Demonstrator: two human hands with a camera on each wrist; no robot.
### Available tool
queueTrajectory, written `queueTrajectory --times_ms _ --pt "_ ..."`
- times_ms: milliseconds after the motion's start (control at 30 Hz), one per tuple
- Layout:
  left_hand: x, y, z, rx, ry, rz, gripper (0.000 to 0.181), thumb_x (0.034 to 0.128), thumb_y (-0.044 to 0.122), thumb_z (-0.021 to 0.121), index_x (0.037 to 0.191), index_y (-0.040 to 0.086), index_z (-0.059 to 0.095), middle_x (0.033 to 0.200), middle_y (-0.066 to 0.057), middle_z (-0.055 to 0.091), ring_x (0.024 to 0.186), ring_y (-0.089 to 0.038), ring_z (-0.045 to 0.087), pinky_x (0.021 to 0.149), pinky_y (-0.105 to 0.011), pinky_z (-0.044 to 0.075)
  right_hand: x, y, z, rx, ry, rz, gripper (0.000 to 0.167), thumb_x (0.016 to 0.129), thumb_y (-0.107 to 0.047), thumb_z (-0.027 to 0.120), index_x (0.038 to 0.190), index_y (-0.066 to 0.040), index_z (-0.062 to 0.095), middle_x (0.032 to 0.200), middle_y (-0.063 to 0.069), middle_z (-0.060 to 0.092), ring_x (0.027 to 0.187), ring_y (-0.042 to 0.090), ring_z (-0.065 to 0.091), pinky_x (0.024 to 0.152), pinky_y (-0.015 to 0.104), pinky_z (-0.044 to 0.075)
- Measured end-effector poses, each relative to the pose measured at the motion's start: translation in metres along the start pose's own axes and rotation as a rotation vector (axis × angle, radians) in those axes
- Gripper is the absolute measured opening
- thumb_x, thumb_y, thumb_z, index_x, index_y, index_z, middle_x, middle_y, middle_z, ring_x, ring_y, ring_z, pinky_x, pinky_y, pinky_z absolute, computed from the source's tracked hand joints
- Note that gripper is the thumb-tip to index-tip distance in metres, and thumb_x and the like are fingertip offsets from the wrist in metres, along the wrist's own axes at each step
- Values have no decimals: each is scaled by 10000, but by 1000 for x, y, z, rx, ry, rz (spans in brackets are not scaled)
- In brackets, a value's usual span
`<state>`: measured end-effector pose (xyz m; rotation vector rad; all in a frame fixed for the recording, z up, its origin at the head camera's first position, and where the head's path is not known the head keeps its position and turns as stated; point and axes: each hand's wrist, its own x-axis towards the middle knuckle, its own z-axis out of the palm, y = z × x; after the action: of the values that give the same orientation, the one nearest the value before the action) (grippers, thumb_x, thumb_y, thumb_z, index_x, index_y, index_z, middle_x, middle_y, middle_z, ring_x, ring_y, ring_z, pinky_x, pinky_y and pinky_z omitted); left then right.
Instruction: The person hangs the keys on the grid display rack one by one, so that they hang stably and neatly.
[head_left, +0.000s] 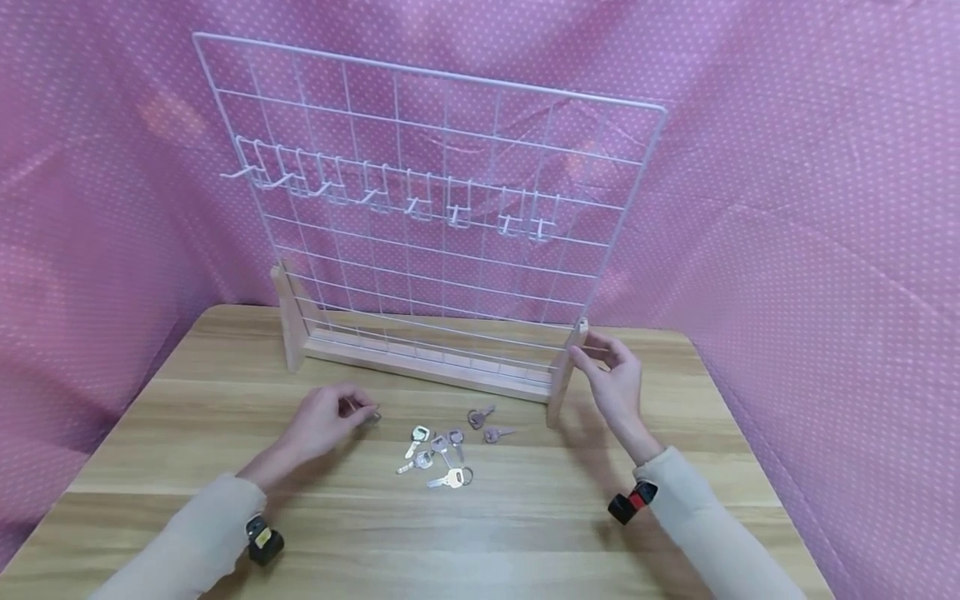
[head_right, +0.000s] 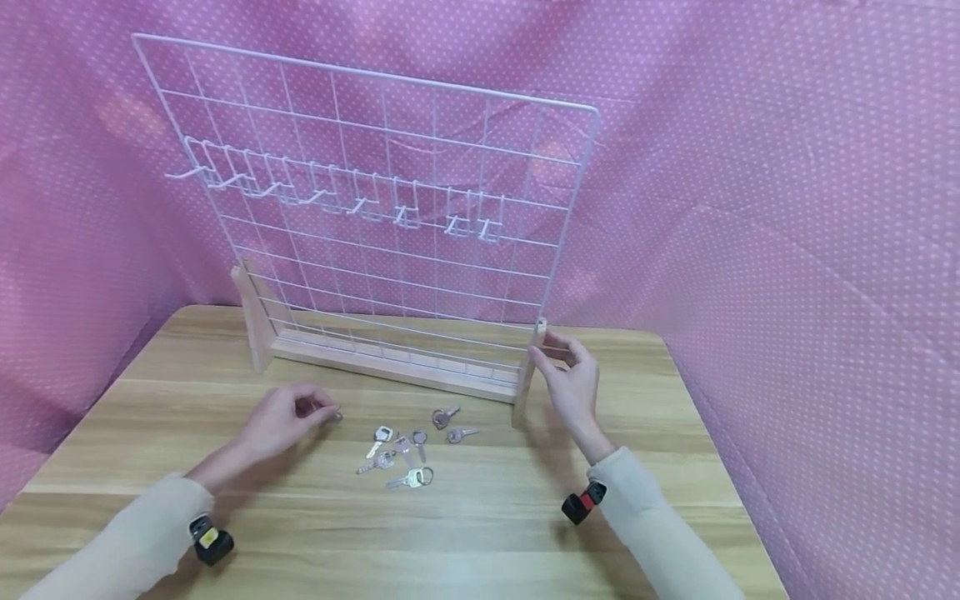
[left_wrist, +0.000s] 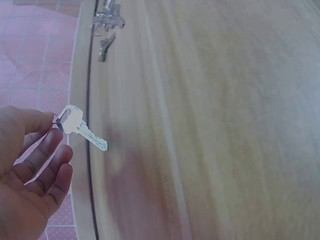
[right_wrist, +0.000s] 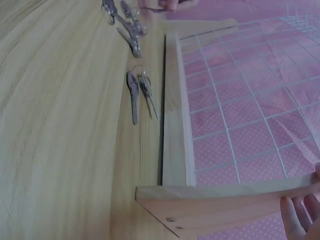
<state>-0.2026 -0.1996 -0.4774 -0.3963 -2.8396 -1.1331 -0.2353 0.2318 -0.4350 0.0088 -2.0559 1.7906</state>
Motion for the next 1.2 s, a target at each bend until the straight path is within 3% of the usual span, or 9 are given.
queueTrajectory --times_ms 200,267,400,533,667,867,1200 --pt "-2 0 -6 11 32 27 99 955 170 774 984 77 758 869 -6 759 756 -96 610 676 -186 514 6 -3 -10 -85 -72 -26 339 911 -37 809 1215 64 697 1179 226 744 880 -60 701 800 134 593" --pt "-3 -1 -8 15 38 32 104 959 182 773 976 81 758 869 -1 757 750 -84 602 669 -186 509 8 -3 -13 -103 -111 -28 349 916 -48 807 1225 65 690 1218 266 727 891 -63 700 809 129 587" --pt "-5 -2 -10 25 44 36 100 972 189 763 954 91 757 855 12 750 741 -70 586 661 -187 499 16 -4 -23 -115 -214 -37 385 935 -60 790 1272 74 659 1136 25 757 916 -53 709 837 139 594" --pt "-7 -2 -11 30 46 34 108 972 195 763 947 90 754 851 18 749 738 -64 580 661 -185 496 28 -6 -36 -124 -330 -58 449 961 -70 762 1362 64 610 1086 -195 693 939 -32 709 850 147 589" --pt "-8 -2 -13 31 47 41 119 964 199 772 946 83 752 847 18 749 735 -62 580 661 -186 498 39 -11 -44 -135 -409 -70 464 971 -67 748 1398 40 601 1114 -209 704 965 8 716 868 168 586" --pt "-10 -1 -16 22 47 33 47 965 166 766 962 119 763 852 21 746 743 -44 583 672 -185 505 49 -16 -47 -170 -442 -72 441 960 -88 769 1368 24 646 1145 -162 732 1012 -4 717 880 174 591" --pt "-12 9 -43 -4 103 28 86 972 177 768 965 92 771 830 -17 746 711 -15 576 655 -190 502 51 -20 -48 -225 -450 -54 431 966 -122 771 1366 -8 657 1271 82 738 994 -6 721 877 191 587"
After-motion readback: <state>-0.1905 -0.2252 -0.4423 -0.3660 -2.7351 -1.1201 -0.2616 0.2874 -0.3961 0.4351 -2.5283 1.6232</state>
